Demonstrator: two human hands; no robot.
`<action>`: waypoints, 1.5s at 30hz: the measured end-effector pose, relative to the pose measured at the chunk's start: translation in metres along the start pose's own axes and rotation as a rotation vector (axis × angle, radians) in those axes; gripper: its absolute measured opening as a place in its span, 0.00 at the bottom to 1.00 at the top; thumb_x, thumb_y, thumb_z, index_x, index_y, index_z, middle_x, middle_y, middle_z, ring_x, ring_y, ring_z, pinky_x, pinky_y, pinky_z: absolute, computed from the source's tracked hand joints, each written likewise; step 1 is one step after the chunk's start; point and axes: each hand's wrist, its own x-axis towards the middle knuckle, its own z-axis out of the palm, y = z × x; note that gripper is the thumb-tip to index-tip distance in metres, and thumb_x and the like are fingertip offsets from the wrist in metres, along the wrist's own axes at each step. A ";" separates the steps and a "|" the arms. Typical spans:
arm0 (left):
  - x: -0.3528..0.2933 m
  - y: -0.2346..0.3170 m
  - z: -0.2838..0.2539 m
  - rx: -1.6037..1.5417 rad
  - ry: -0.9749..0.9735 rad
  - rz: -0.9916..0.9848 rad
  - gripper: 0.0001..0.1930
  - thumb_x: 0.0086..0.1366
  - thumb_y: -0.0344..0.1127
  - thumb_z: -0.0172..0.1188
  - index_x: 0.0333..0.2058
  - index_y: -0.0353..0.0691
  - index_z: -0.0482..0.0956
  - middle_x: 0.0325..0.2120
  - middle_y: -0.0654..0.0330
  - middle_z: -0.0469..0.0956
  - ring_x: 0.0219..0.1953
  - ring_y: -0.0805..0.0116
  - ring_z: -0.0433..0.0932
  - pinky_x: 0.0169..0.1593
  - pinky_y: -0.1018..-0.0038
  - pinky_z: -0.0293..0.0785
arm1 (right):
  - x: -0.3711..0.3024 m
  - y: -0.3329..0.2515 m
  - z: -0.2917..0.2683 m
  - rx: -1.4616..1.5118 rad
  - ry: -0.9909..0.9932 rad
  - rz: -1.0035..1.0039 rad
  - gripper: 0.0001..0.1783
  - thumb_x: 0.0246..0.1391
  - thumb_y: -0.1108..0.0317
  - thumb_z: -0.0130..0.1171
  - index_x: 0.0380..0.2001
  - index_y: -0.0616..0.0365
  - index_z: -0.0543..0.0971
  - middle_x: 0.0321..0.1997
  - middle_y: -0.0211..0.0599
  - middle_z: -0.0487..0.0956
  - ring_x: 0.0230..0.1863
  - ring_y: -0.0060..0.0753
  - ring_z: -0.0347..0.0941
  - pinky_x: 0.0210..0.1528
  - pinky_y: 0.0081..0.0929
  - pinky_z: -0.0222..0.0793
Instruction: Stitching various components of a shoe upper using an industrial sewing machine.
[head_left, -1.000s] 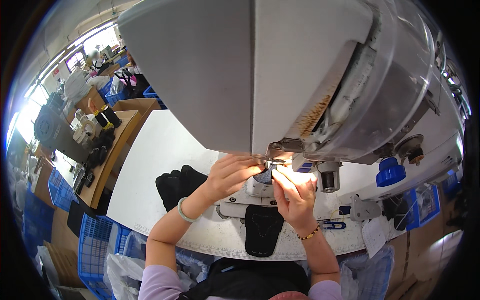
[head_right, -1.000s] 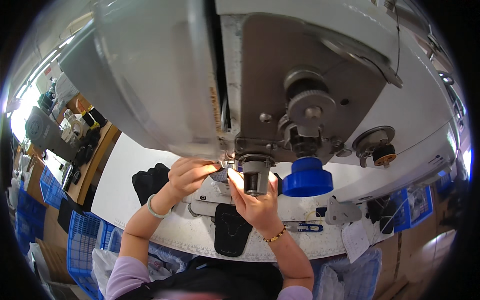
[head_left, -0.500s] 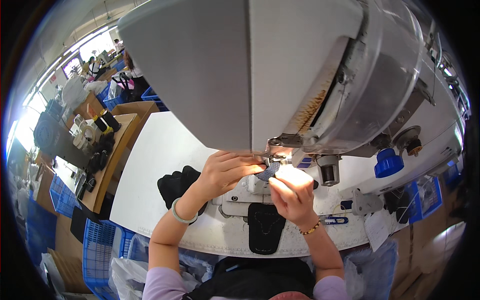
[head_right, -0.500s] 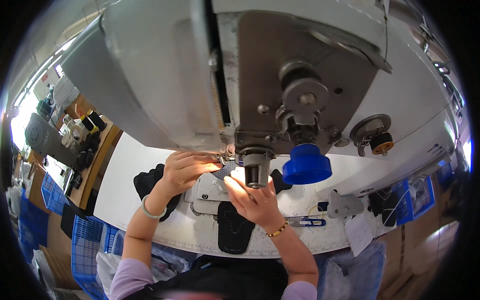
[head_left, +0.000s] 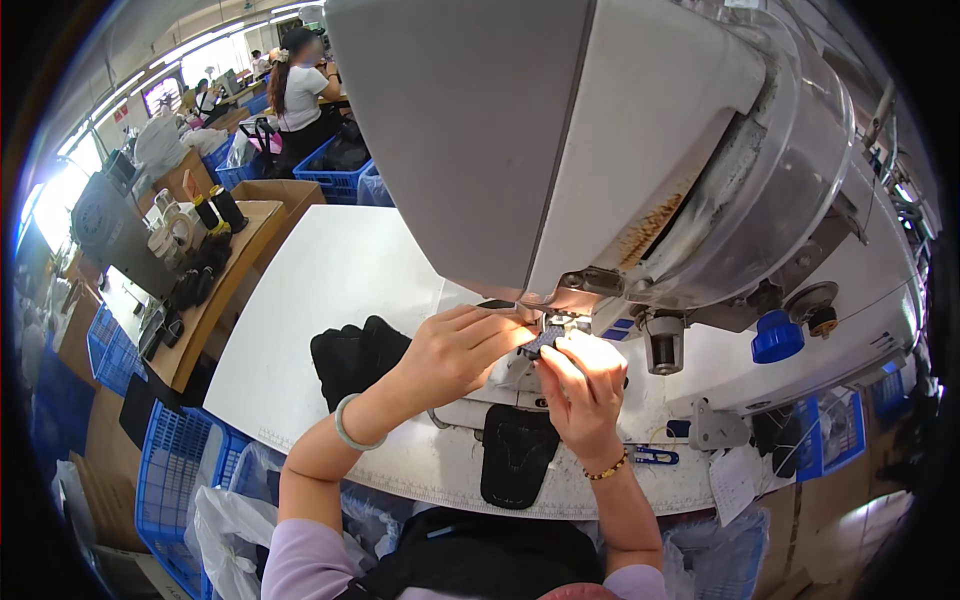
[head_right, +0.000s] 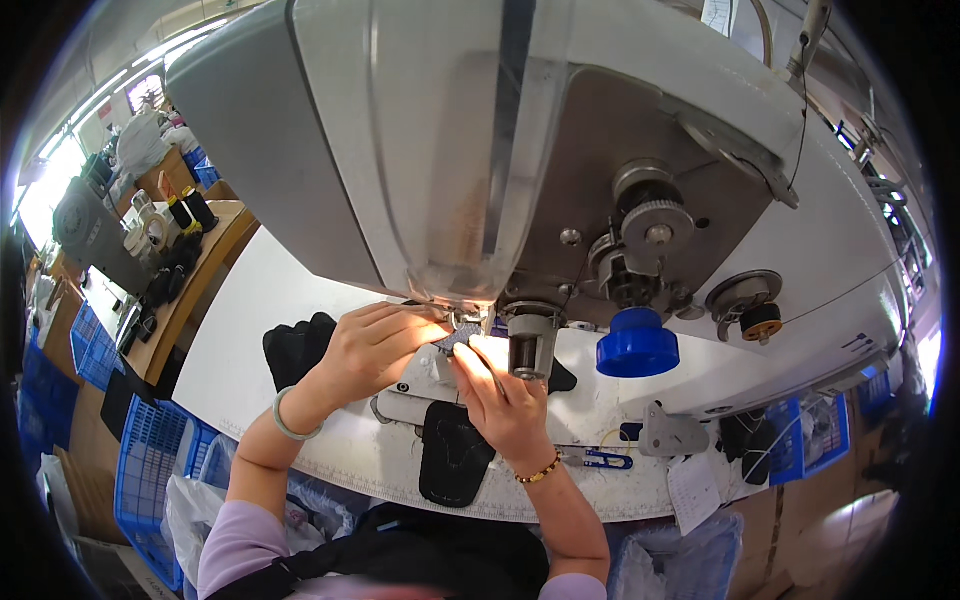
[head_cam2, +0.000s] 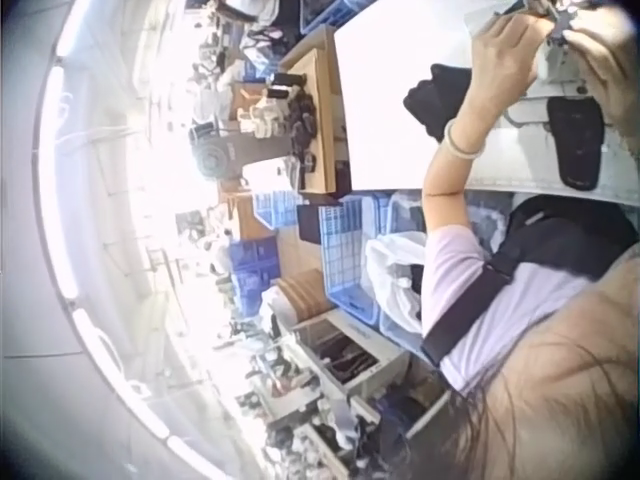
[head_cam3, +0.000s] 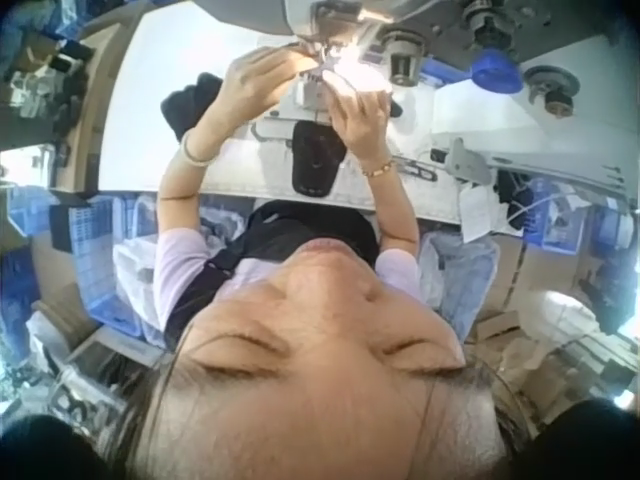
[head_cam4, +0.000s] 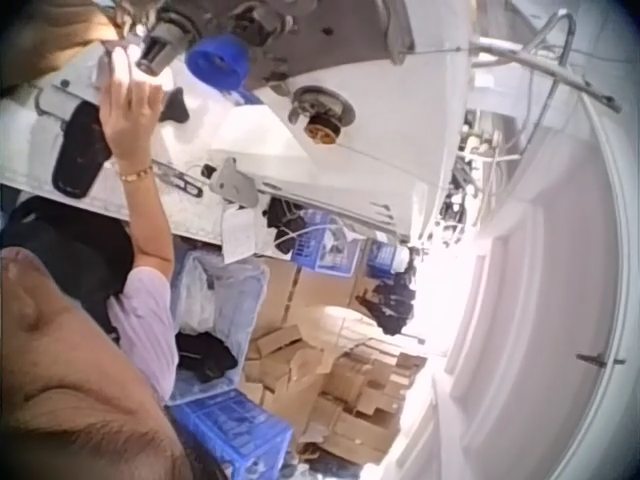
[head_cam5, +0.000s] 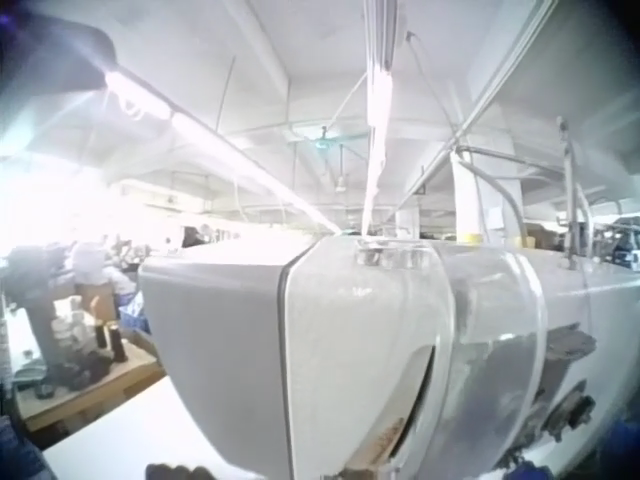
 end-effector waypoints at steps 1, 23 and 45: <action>0.000 0.001 0.000 0.000 -0.001 -0.004 0.15 0.43 0.20 0.59 0.34 0.38 0.76 0.33 0.62 0.78 0.35 0.65 0.78 0.39 0.72 0.76 | 0.001 0.001 0.000 -0.005 -0.007 0.001 0.14 0.43 0.73 0.66 0.36 0.54 0.79 0.41 0.30 0.74 0.44 0.35 0.69 0.48 0.33 0.63; -0.007 -0.031 -0.007 -0.256 -0.194 0.133 0.29 0.40 0.17 0.57 0.47 0.39 0.74 0.46 0.54 0.75 0.49 0.54 0.74 0.49 0.66 0.74 | -0.008 0.020 0.003 -0.019 0.043 0.016 0.16 0.44 0.69 0.63 0.41 0.50 0.79 0.41 0.25 0.76 0.43 0.31 0.69 0.47 0.33 0.60; -0.018 0.012 0.017 0.141 0.003 0.143 0.22 0.47 0.19 0.53 0.45 0.22 0.70 0.42 0.44 0.72 0.49 0.50 0.74 0.51 0.67 0.74 | -0.015 0.020 -0.009 0.136 -0.005 -0.149 0.16 0.41 0.75 0.64 0.37 0.51 0.77 0.44 0.24 0.77 0.40 0.28 0.73 0.45 0.30 0.67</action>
